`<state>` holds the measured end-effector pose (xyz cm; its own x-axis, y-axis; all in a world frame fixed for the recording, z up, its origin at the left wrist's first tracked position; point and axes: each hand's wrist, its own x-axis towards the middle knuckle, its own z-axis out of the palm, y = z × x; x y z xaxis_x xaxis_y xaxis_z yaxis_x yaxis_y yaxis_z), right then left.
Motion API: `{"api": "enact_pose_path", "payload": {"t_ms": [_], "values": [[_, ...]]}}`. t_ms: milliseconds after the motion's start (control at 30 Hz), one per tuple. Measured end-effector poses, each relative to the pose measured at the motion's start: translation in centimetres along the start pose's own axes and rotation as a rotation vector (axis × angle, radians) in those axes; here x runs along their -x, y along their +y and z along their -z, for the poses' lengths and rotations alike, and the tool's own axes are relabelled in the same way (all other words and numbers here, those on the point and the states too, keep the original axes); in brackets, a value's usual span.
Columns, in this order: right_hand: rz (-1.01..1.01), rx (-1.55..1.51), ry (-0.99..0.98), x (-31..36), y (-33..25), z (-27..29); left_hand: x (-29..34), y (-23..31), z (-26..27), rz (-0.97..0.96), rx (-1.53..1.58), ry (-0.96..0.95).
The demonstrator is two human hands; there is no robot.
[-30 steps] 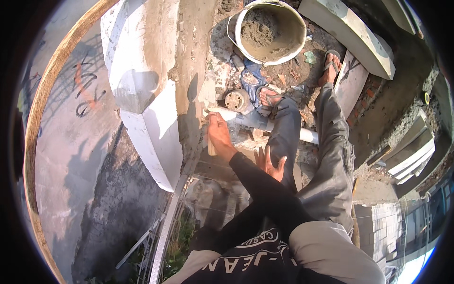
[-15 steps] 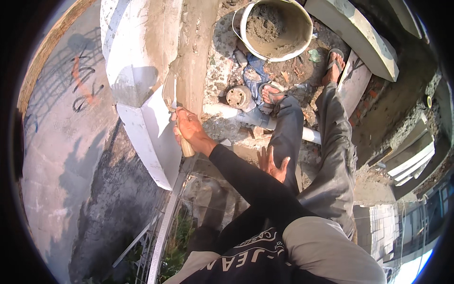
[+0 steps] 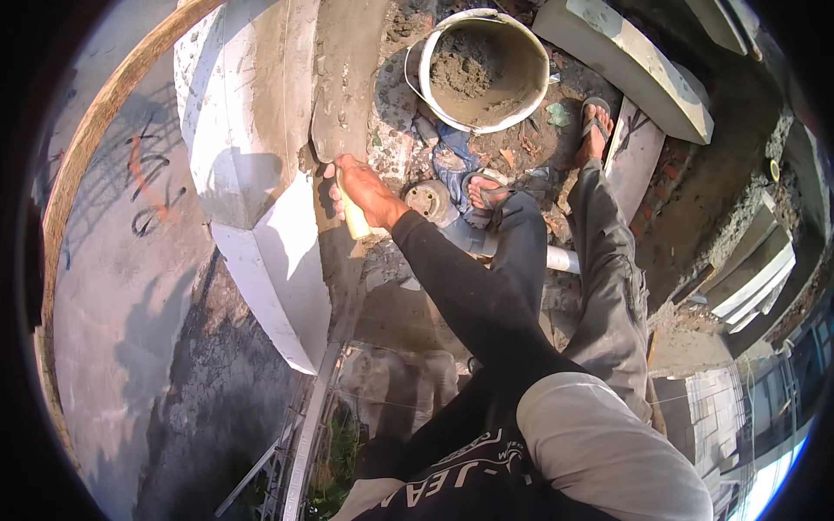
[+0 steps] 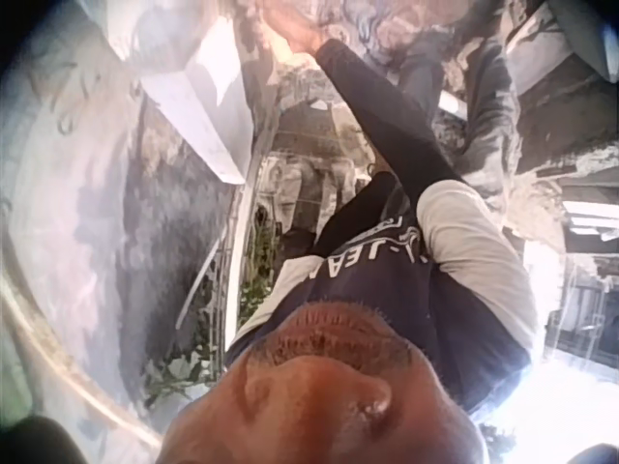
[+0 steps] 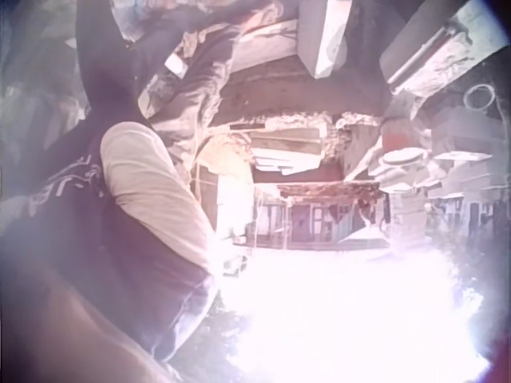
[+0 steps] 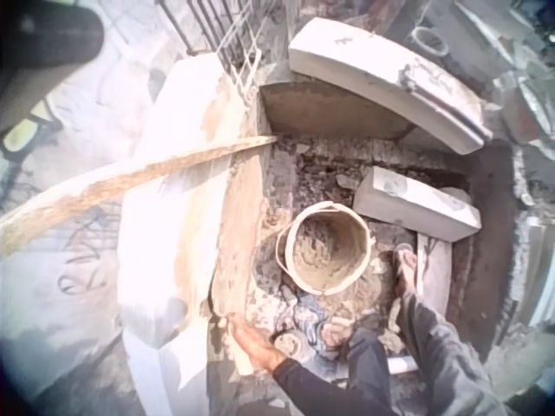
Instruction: The person applies mortar onto foundation surfaces and concrete blocks using a trowel, then places the blocks along the wall structure and taps them into position with a hammer.
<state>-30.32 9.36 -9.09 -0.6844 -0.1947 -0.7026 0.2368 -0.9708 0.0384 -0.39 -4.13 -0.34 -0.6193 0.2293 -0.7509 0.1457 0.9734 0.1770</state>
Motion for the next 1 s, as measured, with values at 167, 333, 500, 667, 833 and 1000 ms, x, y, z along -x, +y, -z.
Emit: {"api": "enact_pose_path", "payload": {"t_ms": [167,333,500,667,833,1000], "values": [[-0.054,0.035,-0.035,3.0,7.3,-2.6,0.1,-0.9,-0.2,0.010,-0.065,-0.004],[-0.004,0.089,-0.037,6.9,10.9,-1.0,-0.1,0.4,-1.1,-0.032,-0.107,-0.052],[0.070,0.896,0.174,12.8,6.2,6.0,0.9,-3.8,-1.7,-0.071,-0.464,-0.131],[0.480,1.773,0.811,10.1,-11.1,20.1,0.8,0.9,-0.2,0.043,-0.188,-0.125],[0.355,2.415,1.017,0.4,-21.8,26.4,2.0,1.4,-1.6,0.066,-0.251,-0.099],[0.178,2.679,1.078,-3.5,-19.7,29.6,2.7,2.6,-2.7,0.036,-0.192,-0.083]]}}
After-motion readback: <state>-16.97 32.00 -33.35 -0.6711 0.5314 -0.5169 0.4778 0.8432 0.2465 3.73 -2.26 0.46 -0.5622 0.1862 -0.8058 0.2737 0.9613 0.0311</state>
